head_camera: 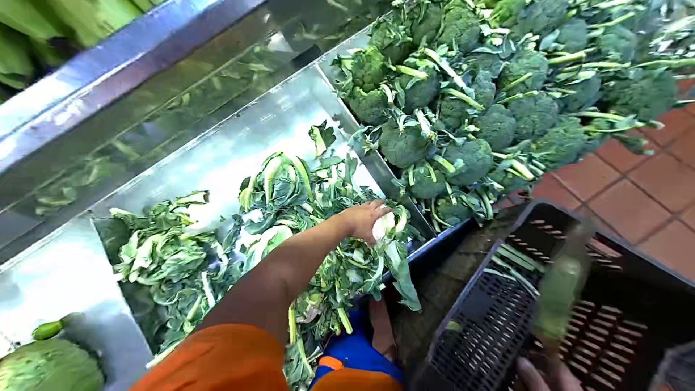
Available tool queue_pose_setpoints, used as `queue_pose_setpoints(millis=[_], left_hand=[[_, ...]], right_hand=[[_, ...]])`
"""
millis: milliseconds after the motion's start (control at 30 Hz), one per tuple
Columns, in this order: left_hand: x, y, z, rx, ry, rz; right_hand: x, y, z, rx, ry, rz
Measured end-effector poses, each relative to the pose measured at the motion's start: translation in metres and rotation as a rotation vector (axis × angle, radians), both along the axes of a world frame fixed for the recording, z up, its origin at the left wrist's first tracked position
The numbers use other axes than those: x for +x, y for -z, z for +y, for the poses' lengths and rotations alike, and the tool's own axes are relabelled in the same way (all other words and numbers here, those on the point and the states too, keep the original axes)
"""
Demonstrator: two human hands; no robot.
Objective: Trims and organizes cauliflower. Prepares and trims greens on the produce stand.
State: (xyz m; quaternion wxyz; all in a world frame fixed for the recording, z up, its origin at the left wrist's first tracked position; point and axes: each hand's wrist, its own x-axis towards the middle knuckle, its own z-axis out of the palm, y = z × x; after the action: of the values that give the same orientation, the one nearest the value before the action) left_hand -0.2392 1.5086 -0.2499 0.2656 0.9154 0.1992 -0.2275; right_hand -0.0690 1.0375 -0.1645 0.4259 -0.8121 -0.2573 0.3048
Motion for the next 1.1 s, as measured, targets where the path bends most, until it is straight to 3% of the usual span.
queue_pose_setpoints(millis=[167,233,367,467,600,800,1100], left_hand=[[-0.016,-0.009,0.025,-0.157,-0.135,-0.078],[-0.036,-0.022,0.025,-0.205,-0.265,-0.111],[-0.072,-0.054,0.002,-0.110,-0.581,-0.153],[-0.087,-0.038,-0.008,-0.101,-0.712,-0.146],[-0.087,0.000,-0.022,-0.127,-0.664,-0.131],[-0.065,0.005,-0.021,-0.138,-0.593,-0.091],[-0.061,0.006,-0.007,-0.311,-0.504,-0.061]], right_hand=[[-0.086,-0.051,0.115,-0.136,-0.096,0.174],[-0.106,-0.058,0.127,-0.212,-0.224,0.130],[-0.128,-0.074,0.139,-0.453,-0.446,0.058],[-0.138,-0.072,0.150,-0.570,-0.504,0.079],[-0.144,-0.069,0.164,-0.685,-0.525,0.131],[-0.149,-0.074,0.161,-0.714,-0.451,0.203],[-0.169,-0.054,0.186,-0.534,-0.280,0.336]])
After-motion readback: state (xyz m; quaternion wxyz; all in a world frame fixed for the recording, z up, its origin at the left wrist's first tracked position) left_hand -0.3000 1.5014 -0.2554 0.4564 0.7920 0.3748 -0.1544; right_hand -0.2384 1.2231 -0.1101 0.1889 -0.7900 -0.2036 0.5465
